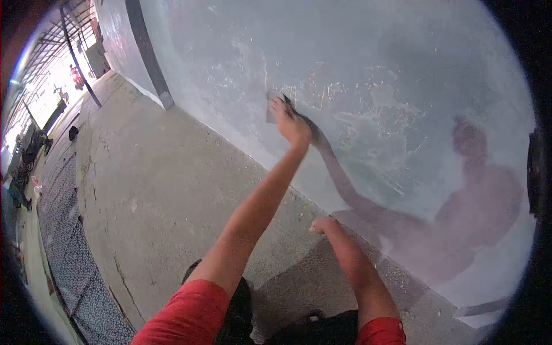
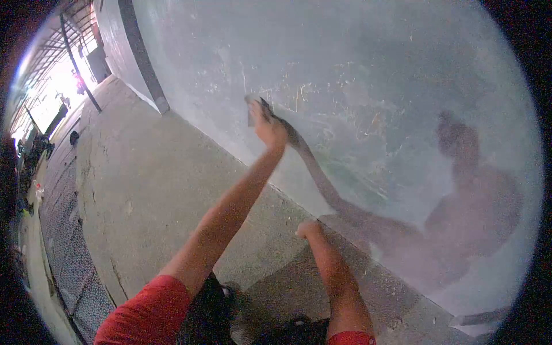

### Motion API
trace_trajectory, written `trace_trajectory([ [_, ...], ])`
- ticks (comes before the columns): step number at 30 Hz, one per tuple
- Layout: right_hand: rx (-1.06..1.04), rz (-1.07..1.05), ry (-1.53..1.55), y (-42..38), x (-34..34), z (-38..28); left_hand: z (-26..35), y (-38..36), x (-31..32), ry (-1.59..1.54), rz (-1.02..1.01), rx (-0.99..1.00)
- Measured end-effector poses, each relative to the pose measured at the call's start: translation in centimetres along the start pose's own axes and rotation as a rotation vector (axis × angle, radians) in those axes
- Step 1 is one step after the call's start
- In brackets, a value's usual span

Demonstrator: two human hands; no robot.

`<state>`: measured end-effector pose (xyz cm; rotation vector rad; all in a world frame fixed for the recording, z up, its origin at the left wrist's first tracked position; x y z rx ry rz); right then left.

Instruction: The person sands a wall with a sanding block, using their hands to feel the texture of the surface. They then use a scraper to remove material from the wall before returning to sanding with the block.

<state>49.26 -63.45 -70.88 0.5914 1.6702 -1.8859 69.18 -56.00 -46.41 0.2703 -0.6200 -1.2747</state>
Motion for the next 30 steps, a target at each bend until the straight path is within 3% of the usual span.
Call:
trace_trajectory([
  [2,-0.023,0.016,0.075,1.7,0.9,-0.7,-0.1,2.6,-0.9,0.012,0.041,-0.105],
  [4,-0.036,0.030,0.159,2.5,1.4,-0.4,-0.5,4.2,-1.8,-0.036,-0.092,-0.188],
  [6,-0.126,0.047,0.165,2.8,1.5,-1.0,-2.4,2.9,-1.7,-0.077,-0.068,-0.094],
  [8,-0.071,0.045,0.119,3.1,1.9,-1.1,-1.9,-0.9,-1.6,-0.001,-0.107,0.155],
  [12,-0.052,0.049,-0.098,2.6,1.3,-1.6,-0.3,-2.2,-1.3,0.016,-0.137,0.132],
  [15,-0.160,0.196,0.059,7.1,3.2,-2.4,-3.9,2.8,-1.3,0.118,-0.066,0.019],
  [16,-0.154,0.218,0.161,7.6,3.8,-2.4,-5.5,4.0,-1.4,0.228,0.030,0.190],
  [17,-0.155,0.209,0.152,4.7,2.1,-2.5,-4.7,5.3,-1.8,0.079,-0.029,-0.076],
  [18,-0.158,0.204,0.142,1.4,-0.3,-2.7,-3.2,4.7,-1.9,0.055,0.028,-0.066],
  [20,-0.108,0.222,0.162,2.4,0.2,-2.1,-3.0,3.5,-2.0,0.089,-0.067,0.083],
  [22,-0.077,0.248,0.169,4.1,1.4,-1.2,-1.6,-0.5,-1.7,-0.087,-0.217,0.105],
  [25,-0.113,0.168,-0.010,5.1,0.8,-0.4,-0.5,-1.7,-1.6,0.046,-0.252,0.150],
  [27,0.100,0.208,0.048,4.1,-0.5,0.2,-0.4,-0.6,-1.3,0.091,-0.180,0.086],
  [30,0.031,0.232,0.144,0.7,-3.8,-0.9,1.0,2.2,-1.3,0.010,-0.064,-0.077],
])
Point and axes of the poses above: each hand's wrist, its own y-axis towards the middle knuckle, its own x-axis out of the palm, z = x × y, the point moved 3 cm from there along y, towards the middle knuckle, and after that the axes turned 14 degrees about -y, right-handed, at the moved point
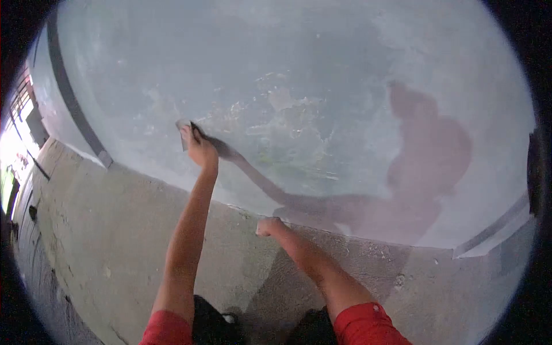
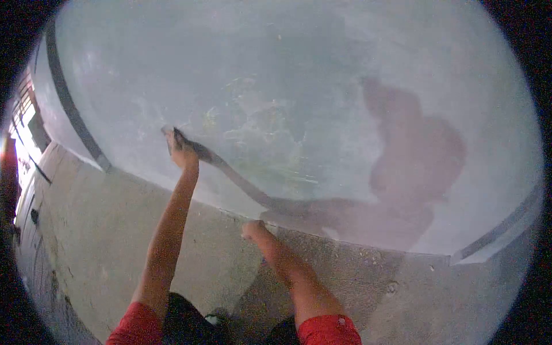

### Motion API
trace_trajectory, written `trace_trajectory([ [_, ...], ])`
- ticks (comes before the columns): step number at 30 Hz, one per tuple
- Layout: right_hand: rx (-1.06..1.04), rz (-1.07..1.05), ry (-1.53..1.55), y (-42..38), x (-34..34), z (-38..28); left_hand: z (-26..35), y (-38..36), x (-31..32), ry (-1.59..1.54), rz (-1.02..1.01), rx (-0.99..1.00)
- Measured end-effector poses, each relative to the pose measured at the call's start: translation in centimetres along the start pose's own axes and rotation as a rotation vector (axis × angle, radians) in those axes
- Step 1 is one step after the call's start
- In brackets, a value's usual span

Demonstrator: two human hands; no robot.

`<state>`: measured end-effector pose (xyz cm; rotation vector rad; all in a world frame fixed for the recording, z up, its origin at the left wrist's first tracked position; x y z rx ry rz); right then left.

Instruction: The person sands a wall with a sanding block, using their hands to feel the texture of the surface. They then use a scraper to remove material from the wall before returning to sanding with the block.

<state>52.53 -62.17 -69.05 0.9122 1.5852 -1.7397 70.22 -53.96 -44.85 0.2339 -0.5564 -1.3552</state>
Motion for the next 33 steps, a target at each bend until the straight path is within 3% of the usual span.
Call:
trace_trajectory([
  [1,-0.026,-0.003,-0.014,-0.2,-0.4,-0.3,-1.0,0.5,0.1,-0.064,0.026,0.011],
  [2,-0.083,0.013,0.009,-0.5,-0.5,-0.4,-3.0,1.1,0.3,-0.012,0.033,0.201],
  [5,-0.103,0.016,-0.006,-1.4,0.3,-1.0,-2.7,-1.0,0.3,0.005,-0.080,0.093],
  [6,-0.117,0.022,-0.014,-0.6,1.3,-1.0,-2.1,-3.4,0.4,0.040,-0.139,0.302],
  [8,-0.018,-0.092,-0.151,2.3,4.4,0.2,-1.4,-4.6,0.9,0.046,-0.135,0.245],
  [11,0.004,-0.127,-0.163,1.2,3.4,0.5,-1.0,-2.3,0.9,0.115,-0.021,0.098],
  [12,-0.005,-0.128,-0.170,0.8,2.7,0.3,-1.6,-0.3,0.6,0.122,-0.011,0.097],
  [14,-0.156,-0.117,-0.108,-0.3,0.6,-0.1,-3.7,3.1,-0.3,-0.119,-0.040,-0.089],
  [15,-0.157,-0.117,-0.112,-1.0,0.4,-0.1,-1.2,2.4,-1.0,-0.059,-0.059,-0.137],
  [16,-0.109,-0.144,-0.053,-1.6,0.3,0.0,-2.9,1.7,-1.0,-0.060,-0.058,-0.134],
  [18,-0.070,-0.164,0.012,-1.3,0.8,-0.3,-5.0,-0.2,-0.7,0.043,-0.100,0.123],
  [20,-0.027,-0.150,-0.155,0.6,3.2,0.4,-3.8,-3.5,0.3,0.077,-0.112,0.173],
  [22,-0.018,-0.163,-0.211,-1.2,1.3,0.1,-2.6,-4.1,0.7,0.043,-0.082,-0.005],
  [24,-0.010,-0.187,-0.264,-1.1,0.9,0.1,-2.5,-1.7,0.7,0.063,-0.024,0.026],
  [27,-0.053,-0.074,-0.017,1.3,1.4,0.3,-3.2,2.1,-1.2,0.025,0.002,-0.114],
  [29,-0.147,-0.067,0.025,-0.4,-0.2,-0.4,-5.0,3.2,-1.6,0.054,-0.089,0.026],
  [30,-0.149,-0.065,0.031,-0.3,0.2,-0.3,-5.0,1.7,-1.4,0.057,-0.093,0.028],
  [32,-0.114,-0.074,-0.046,0.8,2.6,0.0,-4.5,-3.4,-0.7,0.126,-0.092,0.280],
  [33,-0.119,-0.072,-0.047,1.8,3.6,0.2,-3.7,-3.8,-0.2,0.130,-0.091,0.283],
])
Point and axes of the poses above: each hand's wrist, its own y-axis towards the middle knuckle, its own x-axis out of the palm, z = x × y, the point moved 3 cm from there along y, towards the middle knuckle, and after that the axes turned 14 degrees about -y, right-handed, at the moved point
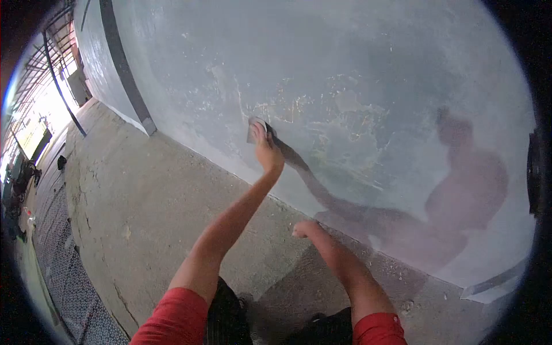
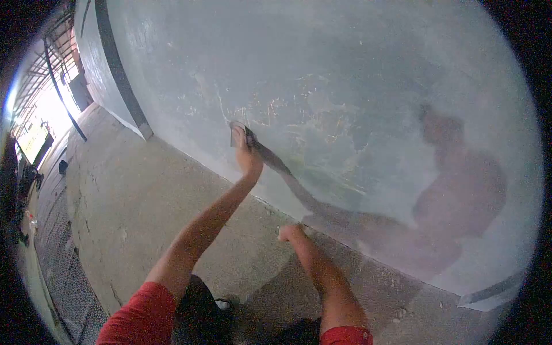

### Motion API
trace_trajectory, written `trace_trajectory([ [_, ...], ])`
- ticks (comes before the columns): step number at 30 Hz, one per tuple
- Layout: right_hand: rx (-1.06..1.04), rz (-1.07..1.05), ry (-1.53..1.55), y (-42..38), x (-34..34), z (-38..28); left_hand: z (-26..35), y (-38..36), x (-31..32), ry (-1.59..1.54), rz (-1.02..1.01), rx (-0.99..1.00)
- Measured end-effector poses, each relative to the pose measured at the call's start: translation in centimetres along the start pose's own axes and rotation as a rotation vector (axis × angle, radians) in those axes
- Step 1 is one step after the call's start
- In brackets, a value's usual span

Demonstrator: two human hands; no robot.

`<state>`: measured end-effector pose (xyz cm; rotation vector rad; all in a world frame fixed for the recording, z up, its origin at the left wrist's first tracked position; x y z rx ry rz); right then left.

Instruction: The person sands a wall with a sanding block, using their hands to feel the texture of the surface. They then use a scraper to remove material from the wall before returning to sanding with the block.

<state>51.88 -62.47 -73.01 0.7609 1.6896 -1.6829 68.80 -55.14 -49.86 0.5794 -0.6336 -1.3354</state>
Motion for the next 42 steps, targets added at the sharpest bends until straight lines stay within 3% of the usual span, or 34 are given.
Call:
trace_trajectory([
  [3,0.007,-0.097,-0.249,1.6,0.9,0.5,1.1,0.7,-0.2,0.019,0.029,-0.125],
  [6,0.079,-0.048,-0.082,0.1,-1.7,0.2,-0.5,3.6,-0.4,-0.020,0.062,-0.169],
  [8,0.000,0.146,0.130,-0.8,-2.9,0.0,-2.6,6.3,-1.1,-0.112,0.126,-0.266],
  [9,0.014,0.144,0.146,-1.5,-3.3,0.0,-2.7,6.1,-1.2,-0.120,0.108,-0.272],
  [13,0.059,-0.057,-0.018,-2.8,-2.8,0.0,0.3,1.1,-0.8,-0.073,0.009,-0.185],
  [15,0.085,-0.120,-0.050,-2.4,-2.2,0.5,1.4,-2.5,0.6,-0.085,-0.097,0.030],
  [18,0.143,-0.118,-0.103,0.3,-1.0,1.9,4.3,-2.8,0.8,-0.148,-0.104,-0.117],
  [21,0.089,-0.110,-0.075,1.9,-1.9,1.8,-1.0,0.4,0.7,-0.004,0.084,-0.073],
  [23,0.094,0.007,0.073,-1.3,-4.9,0.6,-8.7,5.4,-0.2,-0.242,0.154,-0.642],
  [25,0.113,-0.017,0.079,-3.0,-6.0,-0.2,-7.6,7.5,-2.3,-0.611,0.311,-1.080],
  [28,0.140,-0.037,0.058,-1.8,-4.0,0.3,-15.4,6.5,-2.5,-0.873,0.175,-1.130],
  [30,0.149,-0.030,0.037,-1.2,-2.9,1.1,-7.1,6.5,-1.9,-0.512,0.088,-0.839],
  [32,0.161,-0.074,-0.089,-1.6,-2.1,1.2,-1.3,6.1,-0.2,-0.176,0.068,-0.169],
  [33,0.159,-0.083,-0.095,-1.5,-1.7,1.3,4.7,5.4,-0.3,-0.163,-0.088,-0.134],
  [34,0.166,-0.083,-0.088,-1.1,-1.4,1.6,4.8,4.9,1.2,-0.131,-0.122,0.064],
  [35,0.172,-0.081,-0.077,-0.8,-1.4,1.7,8.8,4.0,1.3,-0.197,-0.159,0.045],
  [37,0.158,-0.074,-0.065,-0.9,-1.4,1.6,10.4,2.3,1.8,-0.105,-0.265,0.275],
  [40,0.158,-0.059,-0.064,-1.0,-1.7,1.8,9.2,2.3,1.6,-0.161,-0.301,0.260],
  [42,0.169,-0.050,-0.062,-0.9,-2.1,1.4,5.5,3.9,1.5,-0.143,-0.112,0.176],
])
Point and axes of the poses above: each hand's wrist, its own y-axis towards the middle knuckle, its own x-axis out of the palm, z = x × y, the point moved 3 cm from there along y, towards the middle knuckle, and after that the axes turned 14 degrees about -y, right-handed, at the moved point
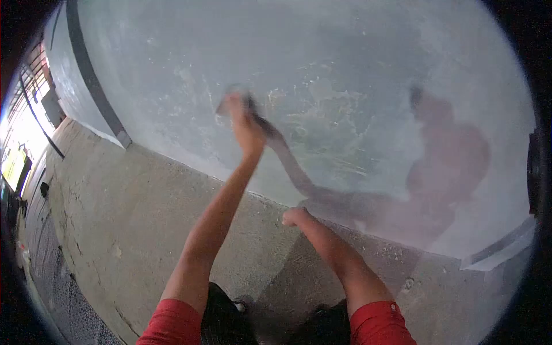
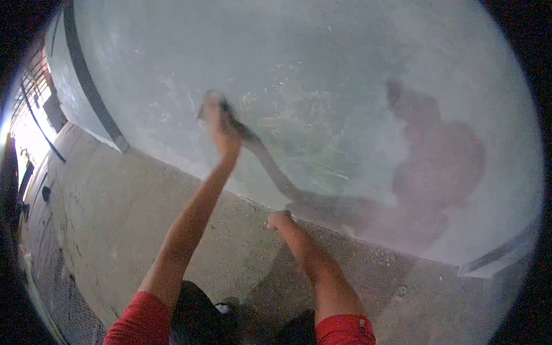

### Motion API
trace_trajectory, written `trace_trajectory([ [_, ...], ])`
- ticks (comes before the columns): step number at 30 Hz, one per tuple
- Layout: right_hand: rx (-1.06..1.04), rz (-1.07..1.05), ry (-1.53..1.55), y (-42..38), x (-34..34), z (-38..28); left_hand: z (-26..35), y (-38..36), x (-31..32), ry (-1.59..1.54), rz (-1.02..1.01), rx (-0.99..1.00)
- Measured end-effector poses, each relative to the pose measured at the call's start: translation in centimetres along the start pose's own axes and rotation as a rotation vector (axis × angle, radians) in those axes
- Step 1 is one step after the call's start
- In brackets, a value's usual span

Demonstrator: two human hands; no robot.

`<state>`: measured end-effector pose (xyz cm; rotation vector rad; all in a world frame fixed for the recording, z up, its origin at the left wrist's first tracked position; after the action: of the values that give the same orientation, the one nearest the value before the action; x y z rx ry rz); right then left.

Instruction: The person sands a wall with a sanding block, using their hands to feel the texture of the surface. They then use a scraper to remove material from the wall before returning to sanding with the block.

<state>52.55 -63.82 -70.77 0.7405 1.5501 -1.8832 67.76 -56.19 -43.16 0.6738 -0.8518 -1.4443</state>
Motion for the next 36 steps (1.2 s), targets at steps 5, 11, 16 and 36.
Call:
trace_trajectory([
  [5,-0.014,0.009,0.048,-2.1,-2.1,-1.3,-16.1,-2.6,-5.9,-0.285,0.252,-1.032],
  [11,-0.063,0.061,0.004,-0.9,-0.7,-1.6,-11.4,-0.2,-6.4,-0.144,0.197,-0.384],
  [16,-0.045,0.004,0.008,-1.5,-1.5,-1.6,7.3,2.4,0.4,-0.112,-0.245,0.247],
  [36,-0.036,-0.017,0.022,0.5,1.2,0.6,-4.5,0.1,-3.9,0.078,0.267,-0.249],
])
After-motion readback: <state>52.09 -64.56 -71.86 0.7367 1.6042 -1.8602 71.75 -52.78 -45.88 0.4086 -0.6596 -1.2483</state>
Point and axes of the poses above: each hand's wrist, its own y-axis towards the middle knuckle, its own x-axis out of the palm, z = x × y, the point moved 3 cm from there along y, towards the middle knuckle, and after that the axes turned 14 degrees about -y, right-handed, at the moved point
